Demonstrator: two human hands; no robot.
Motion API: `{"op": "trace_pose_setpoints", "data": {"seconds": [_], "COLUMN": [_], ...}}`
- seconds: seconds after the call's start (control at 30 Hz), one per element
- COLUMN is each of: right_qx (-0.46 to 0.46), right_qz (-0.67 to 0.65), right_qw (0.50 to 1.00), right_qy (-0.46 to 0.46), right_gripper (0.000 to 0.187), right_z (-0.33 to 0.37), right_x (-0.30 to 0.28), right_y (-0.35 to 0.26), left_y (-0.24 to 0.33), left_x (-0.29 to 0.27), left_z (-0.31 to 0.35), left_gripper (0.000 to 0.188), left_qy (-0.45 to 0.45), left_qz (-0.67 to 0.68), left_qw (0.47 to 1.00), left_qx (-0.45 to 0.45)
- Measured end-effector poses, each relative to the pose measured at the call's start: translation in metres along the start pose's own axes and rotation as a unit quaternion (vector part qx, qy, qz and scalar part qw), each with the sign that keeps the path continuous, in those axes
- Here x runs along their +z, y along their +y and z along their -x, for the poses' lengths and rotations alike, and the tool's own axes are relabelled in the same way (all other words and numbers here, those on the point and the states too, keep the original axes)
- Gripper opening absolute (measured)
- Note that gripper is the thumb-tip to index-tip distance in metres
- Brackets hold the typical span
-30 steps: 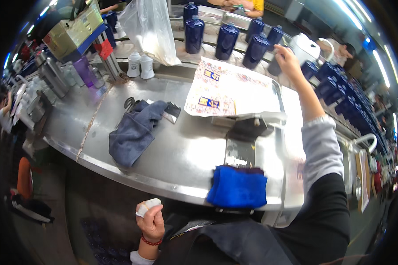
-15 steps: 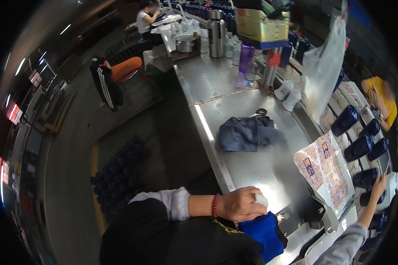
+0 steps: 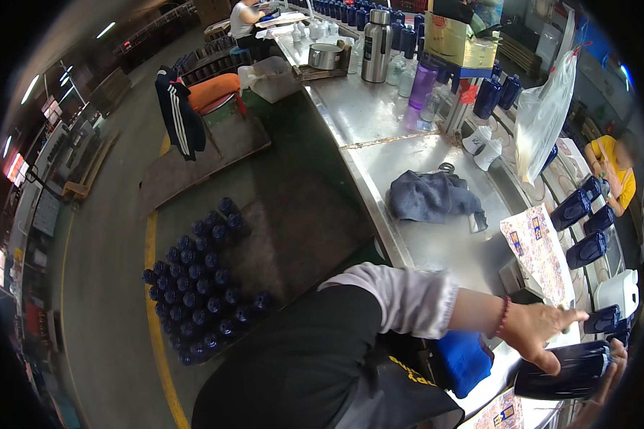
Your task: The person applies decorative stickers to a blue ceramic bottle, smoothing each sticker with a green tool and fingers. They rotate the bottle to cover different sides and occasionally dip the tool in water before continuing.
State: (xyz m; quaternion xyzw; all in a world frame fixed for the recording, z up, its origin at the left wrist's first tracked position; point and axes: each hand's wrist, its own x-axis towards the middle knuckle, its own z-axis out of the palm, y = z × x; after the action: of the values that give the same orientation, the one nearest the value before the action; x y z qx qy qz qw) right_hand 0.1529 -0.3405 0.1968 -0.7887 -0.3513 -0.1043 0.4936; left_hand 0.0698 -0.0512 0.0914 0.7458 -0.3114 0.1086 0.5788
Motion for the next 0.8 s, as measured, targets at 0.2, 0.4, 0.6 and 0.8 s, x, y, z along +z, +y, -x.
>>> {"op": "trace_pose_setpoints", "data": {"seconds": [0.2,0.4,0.6,0.8], "right_qx": [0.151,0.194,0.246,0.240], "right_qz": [-0.172,-0.114,-0.179,-0.230], "right_qw": [0.973,0.974,0.952,0.942], "right_qy": [-0.033,-0.030,-0.036,-0.044], "right_gripper": [0.038,0.060,0.060,0.059], "right_z": [0.046,0.094,0.108,0.123], "right_x": [0.102,0.161,0.166,0.178], "right_y": [0.045,0.098,0.133,0.125], "left_y": [-0.010,-0.063,-0.081,-0.098], "left_x": [0.030,0.020,0.030,0.042], "left_z": [0.023,0.037,0.035,0.044], "left_gripper": [0.087,0.075,0.096,0.066], "left_qy": [0.032,0.092,0.119,0.186], "left_qz": [0.377,0.474,0.307,0.248], "left_qw": [0.909,0.817,0.883,0.888], "left_qx": [-0.174,-0.315,-0.334,-0.341]}}
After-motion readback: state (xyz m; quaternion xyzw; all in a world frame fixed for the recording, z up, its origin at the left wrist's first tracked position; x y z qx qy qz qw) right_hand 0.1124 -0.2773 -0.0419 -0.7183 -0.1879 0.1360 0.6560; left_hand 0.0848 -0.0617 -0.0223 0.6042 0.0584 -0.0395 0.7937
